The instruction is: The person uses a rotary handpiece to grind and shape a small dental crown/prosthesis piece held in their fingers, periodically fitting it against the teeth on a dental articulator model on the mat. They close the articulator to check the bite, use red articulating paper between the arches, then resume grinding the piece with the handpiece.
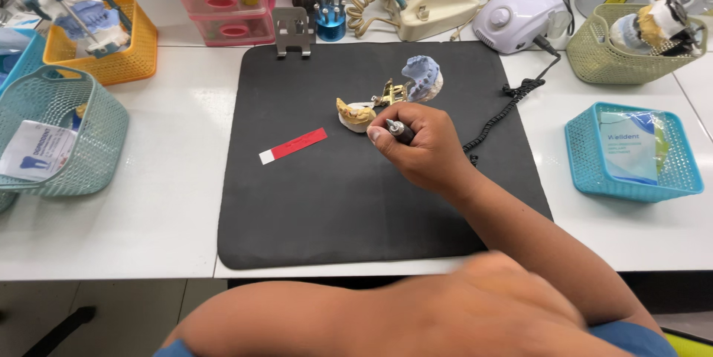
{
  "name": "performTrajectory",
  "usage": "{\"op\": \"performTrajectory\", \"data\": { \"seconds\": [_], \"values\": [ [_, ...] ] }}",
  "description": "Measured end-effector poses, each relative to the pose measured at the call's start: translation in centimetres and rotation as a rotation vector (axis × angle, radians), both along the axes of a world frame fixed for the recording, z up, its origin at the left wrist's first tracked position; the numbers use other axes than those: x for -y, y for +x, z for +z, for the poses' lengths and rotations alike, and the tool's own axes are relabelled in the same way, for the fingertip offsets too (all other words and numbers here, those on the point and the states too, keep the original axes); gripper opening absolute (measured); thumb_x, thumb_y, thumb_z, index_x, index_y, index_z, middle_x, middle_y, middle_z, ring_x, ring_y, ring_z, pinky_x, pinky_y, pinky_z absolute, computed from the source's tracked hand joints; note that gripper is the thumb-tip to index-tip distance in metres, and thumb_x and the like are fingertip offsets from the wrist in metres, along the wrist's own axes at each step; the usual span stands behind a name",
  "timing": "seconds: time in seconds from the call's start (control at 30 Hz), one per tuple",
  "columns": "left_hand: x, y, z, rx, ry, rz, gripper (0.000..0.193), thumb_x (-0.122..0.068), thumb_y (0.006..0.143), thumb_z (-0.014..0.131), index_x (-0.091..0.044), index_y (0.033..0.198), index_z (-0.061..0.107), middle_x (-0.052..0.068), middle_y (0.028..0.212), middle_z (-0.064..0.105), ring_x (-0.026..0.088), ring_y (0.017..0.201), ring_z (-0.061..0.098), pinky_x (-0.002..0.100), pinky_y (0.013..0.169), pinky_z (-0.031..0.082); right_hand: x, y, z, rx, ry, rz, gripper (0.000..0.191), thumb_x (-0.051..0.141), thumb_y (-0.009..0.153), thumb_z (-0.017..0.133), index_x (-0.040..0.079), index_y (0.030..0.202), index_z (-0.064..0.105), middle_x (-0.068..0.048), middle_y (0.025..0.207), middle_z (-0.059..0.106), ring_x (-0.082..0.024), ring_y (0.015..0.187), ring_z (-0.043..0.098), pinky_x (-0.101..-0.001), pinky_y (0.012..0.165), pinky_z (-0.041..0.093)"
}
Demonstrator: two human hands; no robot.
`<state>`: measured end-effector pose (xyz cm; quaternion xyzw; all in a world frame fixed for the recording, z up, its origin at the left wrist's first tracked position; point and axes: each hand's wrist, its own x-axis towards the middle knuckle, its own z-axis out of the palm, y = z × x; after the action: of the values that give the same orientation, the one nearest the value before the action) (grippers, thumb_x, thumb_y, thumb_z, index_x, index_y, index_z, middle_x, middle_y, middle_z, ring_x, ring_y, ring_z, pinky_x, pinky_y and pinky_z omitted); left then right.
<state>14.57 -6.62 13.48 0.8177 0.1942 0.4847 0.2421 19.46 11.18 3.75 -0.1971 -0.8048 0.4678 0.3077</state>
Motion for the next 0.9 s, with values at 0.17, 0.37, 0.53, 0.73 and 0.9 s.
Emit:
{"op": "performTrajectory", "data": {
  "seconds": [0.17, 0.37, 0.53, 0.73, 0.9],
  "values": [
    [-2.4, -10.2, -6.1, 0.043, 0.094, 0.48, 0.024, -0.019, 0.093, 0.082, -0.011, 0.113, 0.071, 0.003, 0.106, 0.069, 0.014, 0.095, 0.068, 0.025, 0.083, 0.054, -1.6, 0.5, -0.2, -0.218, -0.059, 0.104, 0.014, 0.013, 0.104, 0.068, -0.001, 0.101, 0.069, 0.003, 0.086, 0.063, -0.002, 0.076, 0.052, -0.0218, 0.067, 0.045],
    [-9.1, -16.4, -9.7, 0.15, -0.11, 0.631, 0.032, -0.012, 0.087, 0.084, -0.004, 0.113, 0.067, 0.008, 0.108, 0.068, 0.018, 0.093, 0.064, 0.029, 0.083, 0.052, -2.9, -0.4, -0.8, -0.149, -0.492, 0.158, 0.014, 0.011, 0.098, 0.068, -0.003, 0.101, 0.07, 0.0, 0.072, 0.061, -0.005, 0.054, 0.051, -0.0229, 0.049, 0.044],
    [-9.0, -17.6, -13.8, 0.225, -0.219, 0.507, 0.03, -0.011, 0.084, 0.085, -0.006, 0.109, 0.069, 0.007, 0.104, 0.072, 0.016, 0.093, 0.068, 0.029, 0.083, 0.056, -2.3, -1.6, -1.4, 0.002, -0.445, 0.126, 0.016, 0.01, 0.095, 0.069, -0.004, 0.101, 0.072, -0.001, 0.073, 0.063, -0.004, 0.057, 0.052, -0.0206, 0.049, 0.04],
    [-8.7, -17.8, -14.1, 0.26, -0.183, 0.529, 0.023, -0.005, 0.088, 0.083, -0.007, 0.107, 0.07, 0.006, 0.101, 0.074, 0.015, 0.094, 0.074, 0.028, 0.085, 0.059, -1.3, -2.4, -1.9, -0.011, -0.433, 0.15, 0.018, 0.013, 0.096, 0.07, -0.003, 0.104, 0.071, -0.001, 0.085, 0.069, -0.001, 0.072, 0.056, -0.0179, 0.061, 0.044],
    [-8.7, -18.0, -13.7, 0.267, -0.15, 0.494, 0.02, -0.005, 0.089, 0.082, -0.007, 0.105, 0.069, 0.005, 0.099, 0.074, 0.016, 0.092, 0.074, 0.028, 0.083, 0.059, -1.0, -2.8, -1.7, 0.008, -0.341, 0.122, 0.02, 0.016, 0.096, 0.071, -0.003, 0.103, 0.073, 0.0, 0.084, 0.071, -0.001, 0.071, 0.056, -0.0175, 0.061, 0.045]
  ]
}}
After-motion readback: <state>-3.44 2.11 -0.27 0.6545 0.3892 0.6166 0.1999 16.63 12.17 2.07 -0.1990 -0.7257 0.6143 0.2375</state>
